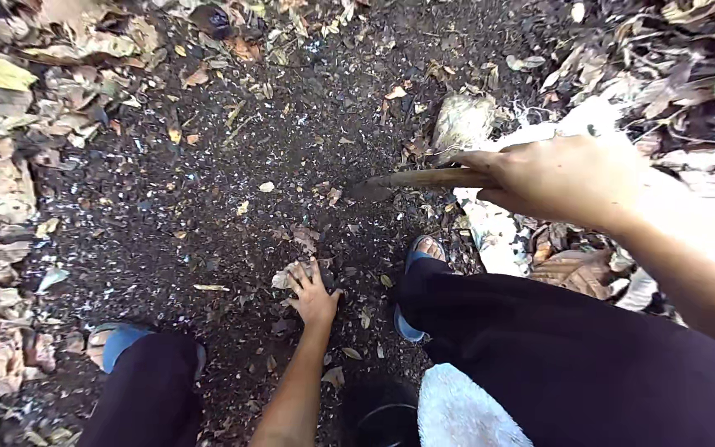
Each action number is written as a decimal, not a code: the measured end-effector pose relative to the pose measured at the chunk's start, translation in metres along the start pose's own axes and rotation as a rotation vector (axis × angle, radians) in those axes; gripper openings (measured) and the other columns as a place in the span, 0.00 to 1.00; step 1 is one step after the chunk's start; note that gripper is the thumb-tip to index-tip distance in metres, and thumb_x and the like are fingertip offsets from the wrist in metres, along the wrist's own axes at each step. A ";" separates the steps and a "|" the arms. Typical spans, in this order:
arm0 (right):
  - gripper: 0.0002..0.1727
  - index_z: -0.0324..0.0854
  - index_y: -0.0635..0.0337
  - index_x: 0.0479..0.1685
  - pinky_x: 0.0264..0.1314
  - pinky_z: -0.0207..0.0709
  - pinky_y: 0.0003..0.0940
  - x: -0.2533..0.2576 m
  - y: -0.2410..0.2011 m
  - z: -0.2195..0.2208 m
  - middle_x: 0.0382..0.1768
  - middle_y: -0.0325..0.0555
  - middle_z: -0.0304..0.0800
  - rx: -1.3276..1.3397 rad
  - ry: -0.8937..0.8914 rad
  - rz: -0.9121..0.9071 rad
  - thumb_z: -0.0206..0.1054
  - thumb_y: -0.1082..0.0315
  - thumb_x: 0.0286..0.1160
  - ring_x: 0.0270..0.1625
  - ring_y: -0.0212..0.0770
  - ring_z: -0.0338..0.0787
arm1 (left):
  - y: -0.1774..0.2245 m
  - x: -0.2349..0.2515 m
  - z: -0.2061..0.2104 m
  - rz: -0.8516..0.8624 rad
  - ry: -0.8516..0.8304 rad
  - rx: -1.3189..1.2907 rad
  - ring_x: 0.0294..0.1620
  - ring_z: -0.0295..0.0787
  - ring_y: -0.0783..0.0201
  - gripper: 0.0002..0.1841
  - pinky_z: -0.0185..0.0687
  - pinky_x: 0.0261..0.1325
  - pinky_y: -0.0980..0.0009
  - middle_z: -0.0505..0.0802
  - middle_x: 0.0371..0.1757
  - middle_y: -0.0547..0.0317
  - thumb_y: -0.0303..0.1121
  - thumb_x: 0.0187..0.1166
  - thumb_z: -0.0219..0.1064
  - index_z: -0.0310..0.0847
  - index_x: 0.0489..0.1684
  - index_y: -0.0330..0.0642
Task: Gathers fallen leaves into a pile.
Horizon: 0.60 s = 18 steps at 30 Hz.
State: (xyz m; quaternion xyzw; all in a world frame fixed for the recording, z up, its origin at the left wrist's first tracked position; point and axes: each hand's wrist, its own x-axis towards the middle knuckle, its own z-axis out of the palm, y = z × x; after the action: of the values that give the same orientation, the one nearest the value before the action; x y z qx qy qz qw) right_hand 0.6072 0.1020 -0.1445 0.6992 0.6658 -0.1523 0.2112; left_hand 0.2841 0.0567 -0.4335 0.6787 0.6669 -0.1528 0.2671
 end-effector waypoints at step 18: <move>0.17 0.80 0.60 0.69 0.57 0.77 0.74 -0.038 0.009 0.024 0.58 0.68 0.88 0.427 0.016 0.023 0.58 0.69 0.86 0.61 0.72 0.87 | 0.056 -0.009 -0.195 -0.048 0.183 -1.216 0.42 0.91 0.54 0.30 0.89 0.43 0.51 0.90 0.48 0.44 0.35 0.74 0.74 0.70 0.76 0.38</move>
State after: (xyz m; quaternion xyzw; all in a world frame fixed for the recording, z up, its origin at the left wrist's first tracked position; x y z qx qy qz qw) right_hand 0.6154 0.0570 -0.1458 0.7368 0.6121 -0.2821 0.0545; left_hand 0.3094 0.1614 -0.2615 0.3997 0.6701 0.3078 0.5445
